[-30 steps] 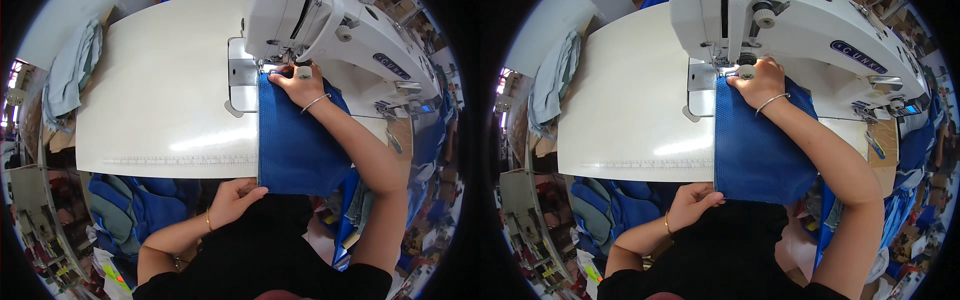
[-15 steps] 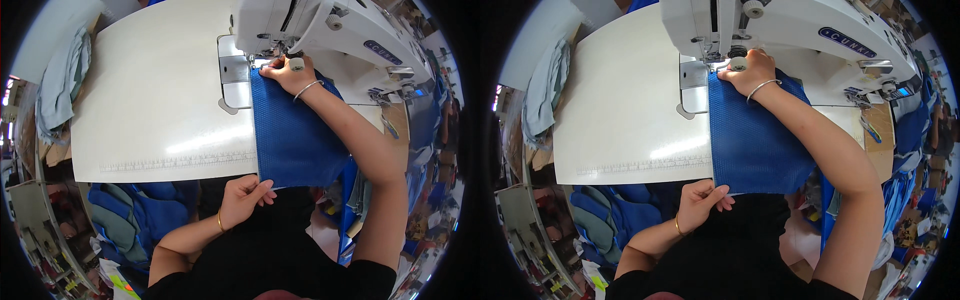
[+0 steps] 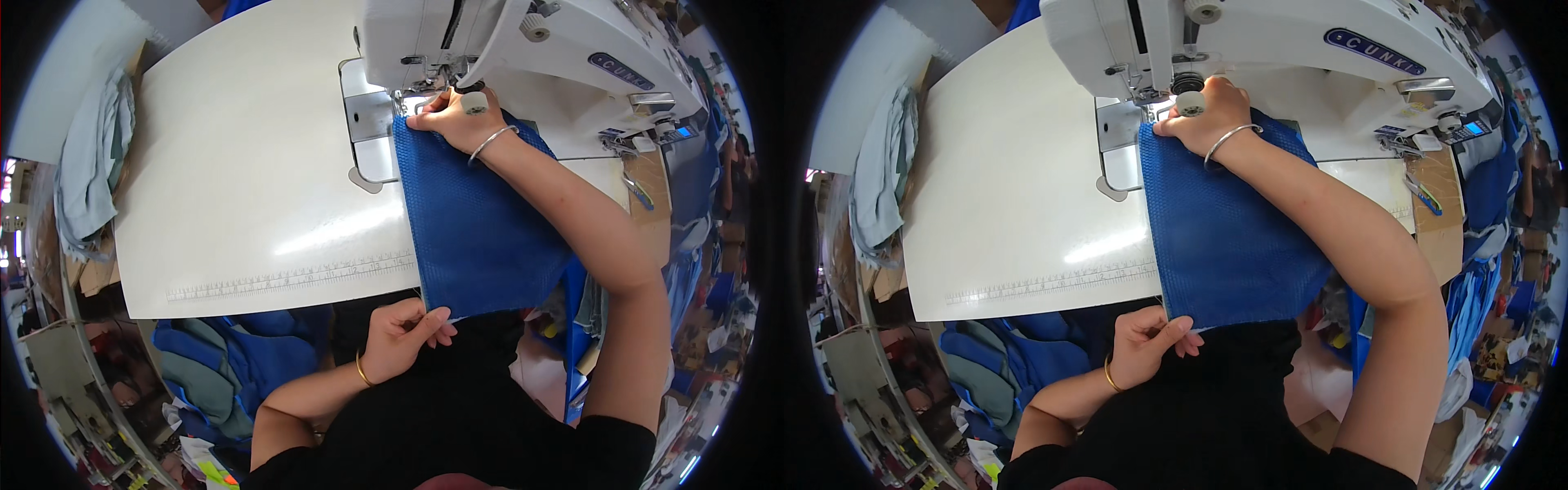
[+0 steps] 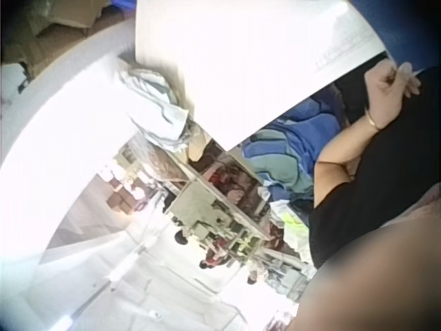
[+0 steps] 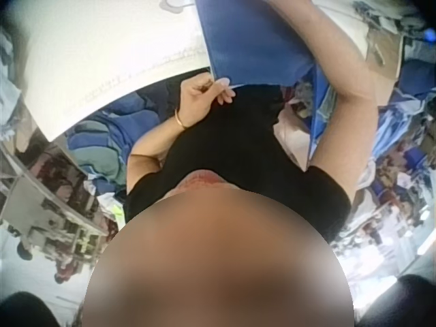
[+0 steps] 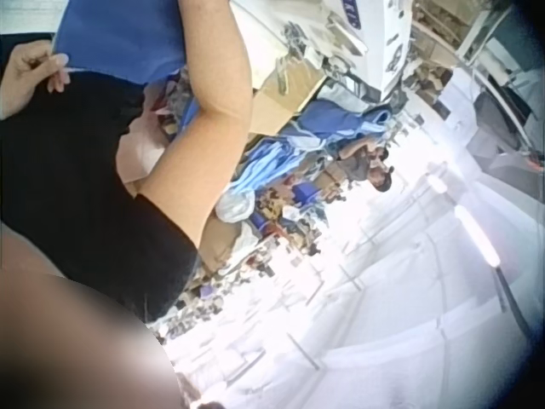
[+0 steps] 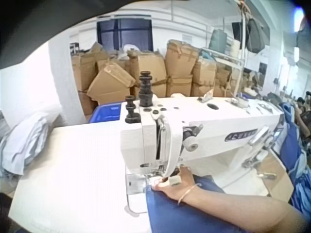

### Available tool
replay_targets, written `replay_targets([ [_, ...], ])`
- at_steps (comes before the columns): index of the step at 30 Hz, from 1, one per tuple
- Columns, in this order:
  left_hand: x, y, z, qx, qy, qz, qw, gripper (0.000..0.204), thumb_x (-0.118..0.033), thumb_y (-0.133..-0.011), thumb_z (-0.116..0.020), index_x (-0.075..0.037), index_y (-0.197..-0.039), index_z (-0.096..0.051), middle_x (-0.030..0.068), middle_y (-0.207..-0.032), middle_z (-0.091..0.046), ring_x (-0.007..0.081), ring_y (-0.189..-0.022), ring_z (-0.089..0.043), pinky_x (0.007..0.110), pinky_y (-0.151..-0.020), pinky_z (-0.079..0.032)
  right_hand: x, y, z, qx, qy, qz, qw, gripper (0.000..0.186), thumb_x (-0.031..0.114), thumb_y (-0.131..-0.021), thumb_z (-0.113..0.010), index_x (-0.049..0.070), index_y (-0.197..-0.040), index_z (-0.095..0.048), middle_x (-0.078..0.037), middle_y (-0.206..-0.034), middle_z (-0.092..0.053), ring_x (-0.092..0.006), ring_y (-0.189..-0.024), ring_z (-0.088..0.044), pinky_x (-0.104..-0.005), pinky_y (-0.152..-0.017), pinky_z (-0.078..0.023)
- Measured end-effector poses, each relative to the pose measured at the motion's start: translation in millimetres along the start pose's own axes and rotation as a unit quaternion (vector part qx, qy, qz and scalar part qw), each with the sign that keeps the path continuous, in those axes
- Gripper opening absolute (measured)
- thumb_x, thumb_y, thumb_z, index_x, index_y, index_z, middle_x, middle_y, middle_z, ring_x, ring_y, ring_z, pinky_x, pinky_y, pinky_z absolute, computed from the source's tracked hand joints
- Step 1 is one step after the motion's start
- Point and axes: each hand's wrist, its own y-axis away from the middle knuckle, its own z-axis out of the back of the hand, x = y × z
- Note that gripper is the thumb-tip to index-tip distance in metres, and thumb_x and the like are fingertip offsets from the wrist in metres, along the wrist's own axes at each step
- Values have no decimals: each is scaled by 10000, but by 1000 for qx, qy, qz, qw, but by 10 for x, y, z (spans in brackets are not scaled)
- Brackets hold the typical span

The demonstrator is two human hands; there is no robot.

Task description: Sewing together two different colored fabric pieces using an industrial sewing machine.

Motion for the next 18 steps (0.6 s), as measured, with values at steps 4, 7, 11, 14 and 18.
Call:
replay_targets([
  [4,-67,-49,13,-6,-12,-24,1000,234,-170,-987,-645,15,-850,-683,98,-809,-734,111,-690,-694,201,-583,-511,-60,-97,-76,-8,26,-7,1000,498,574,-616,-841,94,-681,-727,-126,-832,-695,-273,-820,-690,-372,-801,-508],
  [7,-46,-70,12,-1,-6,-14,1000,235,-170,-992,-637,18,-858,-680,97,-805,-733,110,-681,-689,201,-577,-506,-122,-141,-94,-53,68,39,996,650,630,-617,-826,1,-709,-689,-130,-763,-696,-266,-769,-698,-366,-803,-535],
  [11,51,-120,2,-10,-1,-16,1000,240,-169,-996,-630,18,-852,-672,99,-803,-731,109,-673,-684,204,-570,-501,-212,-175,-49,-52,47,64,996,681,678,-625,-804,11,-653,-672,-129,-657,-672,-252,-616,-682,-347,-650,-563],
  [14,51,-165,-70,-21,-9,8,1000,230,-139,-994,-623,26,-837,-648,146,-825,-735,156,-676,-699,231,-583,-523,-240,-168,-54,-84,75,113,987,668,671,-637,-802,19,-618,-659,-117,-599,-645,-259,-569,-663,-354,-628,-561],
  [18,-82,-161,-93,-30,-114,34,992,288,-199,-997,-631,17,-810,-658,66,-736,-700,87,-639,-661,219,-544,-493,-159,23,50,-58,112,100,987,669,625,-772,-724,-24,-927,-680,-220,-1105,-659,-327,-1068,-616,-409,-937,-489],
])
